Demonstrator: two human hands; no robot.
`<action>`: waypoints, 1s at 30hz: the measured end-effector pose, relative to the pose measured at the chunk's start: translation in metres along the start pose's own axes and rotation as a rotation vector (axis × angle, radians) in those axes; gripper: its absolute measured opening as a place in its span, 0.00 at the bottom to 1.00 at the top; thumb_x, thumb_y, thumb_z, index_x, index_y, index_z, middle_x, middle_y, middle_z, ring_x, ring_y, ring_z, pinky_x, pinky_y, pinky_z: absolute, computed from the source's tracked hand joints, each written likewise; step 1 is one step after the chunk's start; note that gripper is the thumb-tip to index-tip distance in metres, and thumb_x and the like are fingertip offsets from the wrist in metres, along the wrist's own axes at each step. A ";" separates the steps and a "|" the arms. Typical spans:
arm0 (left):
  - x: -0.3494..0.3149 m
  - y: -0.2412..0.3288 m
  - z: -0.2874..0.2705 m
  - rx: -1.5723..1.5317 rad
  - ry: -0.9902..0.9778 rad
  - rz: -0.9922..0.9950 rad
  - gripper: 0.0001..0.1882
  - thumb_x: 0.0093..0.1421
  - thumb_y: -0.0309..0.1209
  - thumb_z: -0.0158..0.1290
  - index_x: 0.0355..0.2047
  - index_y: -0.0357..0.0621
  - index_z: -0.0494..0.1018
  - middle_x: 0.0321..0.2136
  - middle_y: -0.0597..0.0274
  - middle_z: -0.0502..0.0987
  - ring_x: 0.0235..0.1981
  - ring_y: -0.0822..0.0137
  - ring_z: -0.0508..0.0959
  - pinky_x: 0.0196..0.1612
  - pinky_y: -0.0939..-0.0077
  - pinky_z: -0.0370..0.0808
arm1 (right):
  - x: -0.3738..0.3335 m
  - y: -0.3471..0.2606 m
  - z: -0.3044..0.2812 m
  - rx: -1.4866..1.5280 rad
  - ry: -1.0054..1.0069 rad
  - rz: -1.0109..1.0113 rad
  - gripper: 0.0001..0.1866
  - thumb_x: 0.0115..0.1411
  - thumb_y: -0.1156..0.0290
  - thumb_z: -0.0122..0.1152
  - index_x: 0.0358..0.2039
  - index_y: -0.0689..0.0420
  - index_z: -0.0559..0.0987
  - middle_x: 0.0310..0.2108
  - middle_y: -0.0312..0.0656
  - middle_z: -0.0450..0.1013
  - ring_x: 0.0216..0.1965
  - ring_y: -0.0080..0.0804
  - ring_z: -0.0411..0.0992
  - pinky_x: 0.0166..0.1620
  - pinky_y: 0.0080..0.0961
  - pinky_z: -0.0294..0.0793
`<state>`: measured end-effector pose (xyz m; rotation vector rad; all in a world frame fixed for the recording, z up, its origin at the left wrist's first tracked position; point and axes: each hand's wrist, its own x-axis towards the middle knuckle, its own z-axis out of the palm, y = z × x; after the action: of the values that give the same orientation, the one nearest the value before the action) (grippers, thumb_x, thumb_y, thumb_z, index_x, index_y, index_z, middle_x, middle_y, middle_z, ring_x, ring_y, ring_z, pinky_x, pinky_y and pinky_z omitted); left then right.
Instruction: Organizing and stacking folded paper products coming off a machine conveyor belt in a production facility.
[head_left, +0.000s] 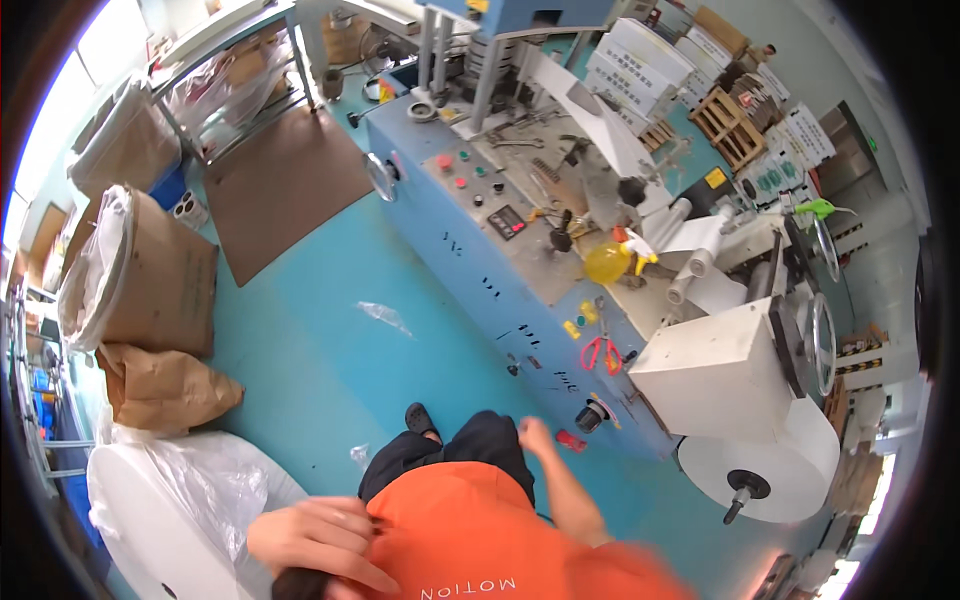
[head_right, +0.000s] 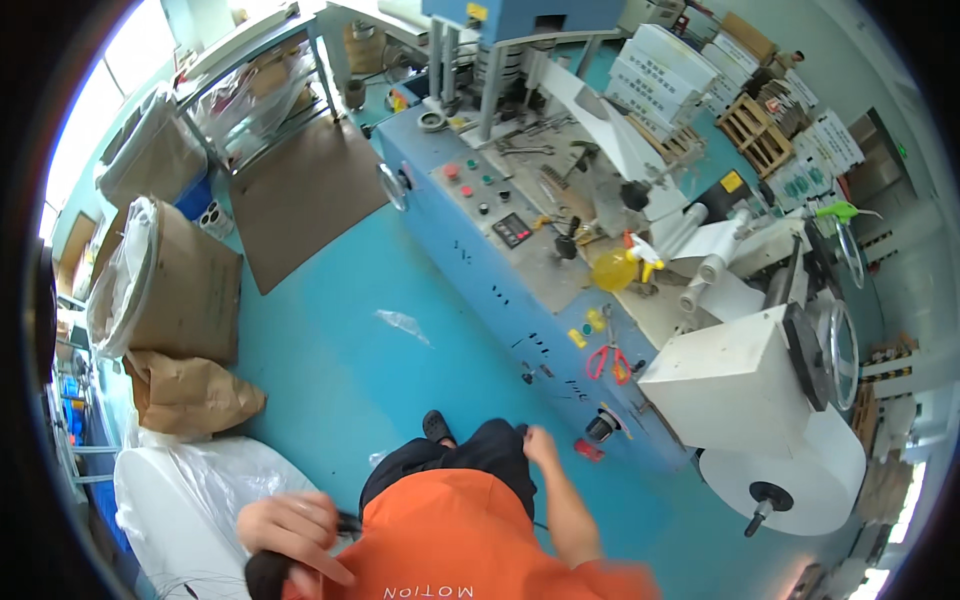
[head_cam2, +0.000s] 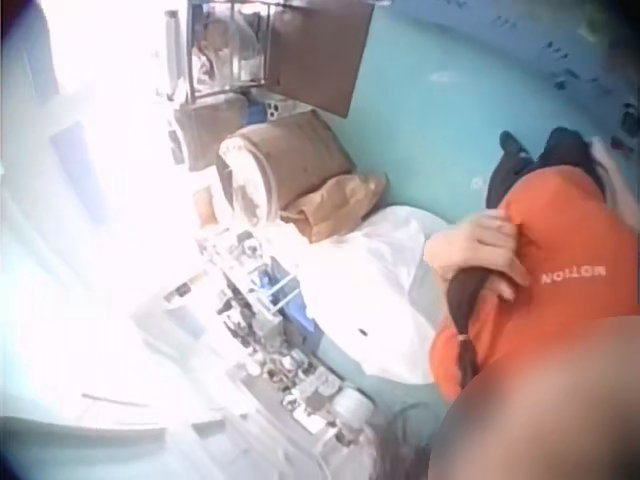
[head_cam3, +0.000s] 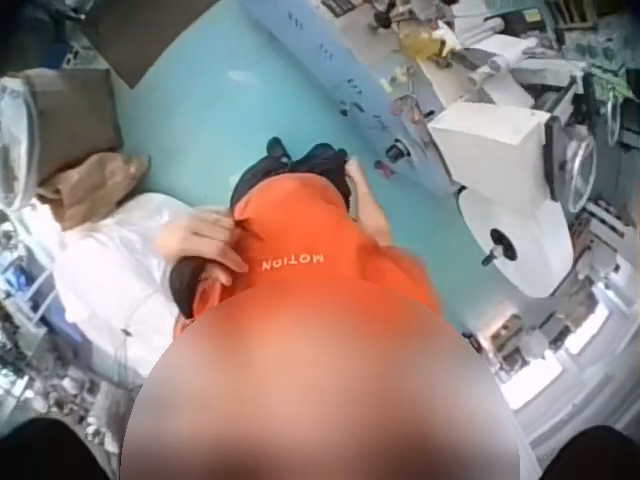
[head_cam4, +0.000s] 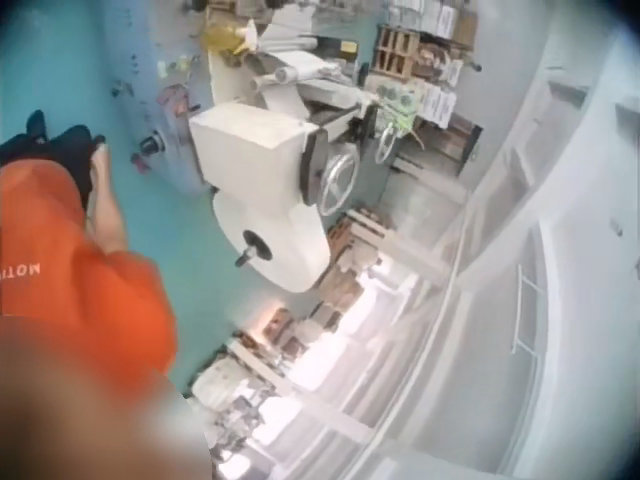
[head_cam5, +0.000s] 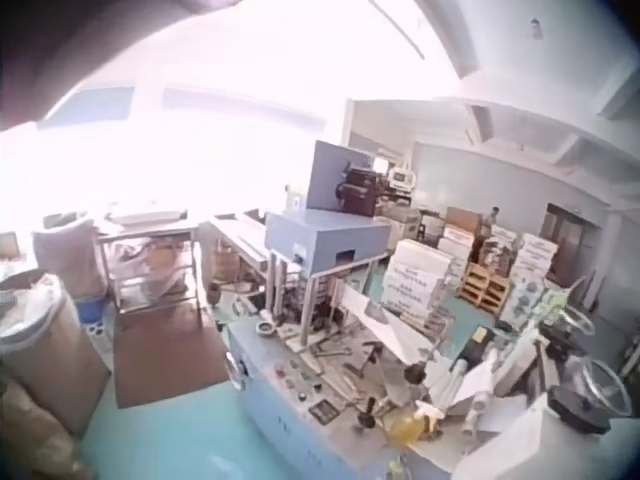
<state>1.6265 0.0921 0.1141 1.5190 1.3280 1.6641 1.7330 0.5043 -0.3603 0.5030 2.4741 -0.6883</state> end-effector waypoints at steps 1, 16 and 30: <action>-0.018 0.012 0.012 0.123 0.396 0.008 0.17 0.61 0.44 0.56 0.31 0.39 0.79 0.23 0.61 0.74 0.23 0.64 0.70 0.28 0.68 0.62 | 0.016 -0.043 -0.021 0.145 0.106 -0.140 0.20 0.56 0.57 0.62 0.41 0.60 0.79 0.36 0.51 0.79 0.39 0.47 0.78 0.42 0.39 0.76; -0.253 -0.170 -0.142 0.404 1.794 -0.886 0.20 0.67 0.41 0.50 0.50 0.37 0.71 0.38 0.57 0.77 0.37 0.66 0.76 0.41 0.73 0.74 | 0.231 -0.235 -0.282 0.302 0.900 0.347 0.35 0.53 0.45 0.61 0.42 0.70 0.74 0.39 0.65 0.75 0.44 0.58 0.75 0.47 0.46 0.74; -0.310 -0.348 -0.162 0.094 0.218 -1.779 0.57 0.49 0.63 0.60 0.64 0.32 0.51 0.55 0.34 0.66 0.56 0.40 0.67 0.59 0.55 0.62 | 0.232 -0.250 -0.293 0.248 0.855 0.580 0.28 0.49 0.50 0.63 0.33 0.67 0.77 0.31 0.62 0.77 0.37 0.59 0.76 0.42 0.46 0.75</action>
<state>1.4661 -0.0945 -0.3142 -0.1833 1.8559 0.5044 1.3193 0.5164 -0.1846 1.8375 2.7266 -0.6037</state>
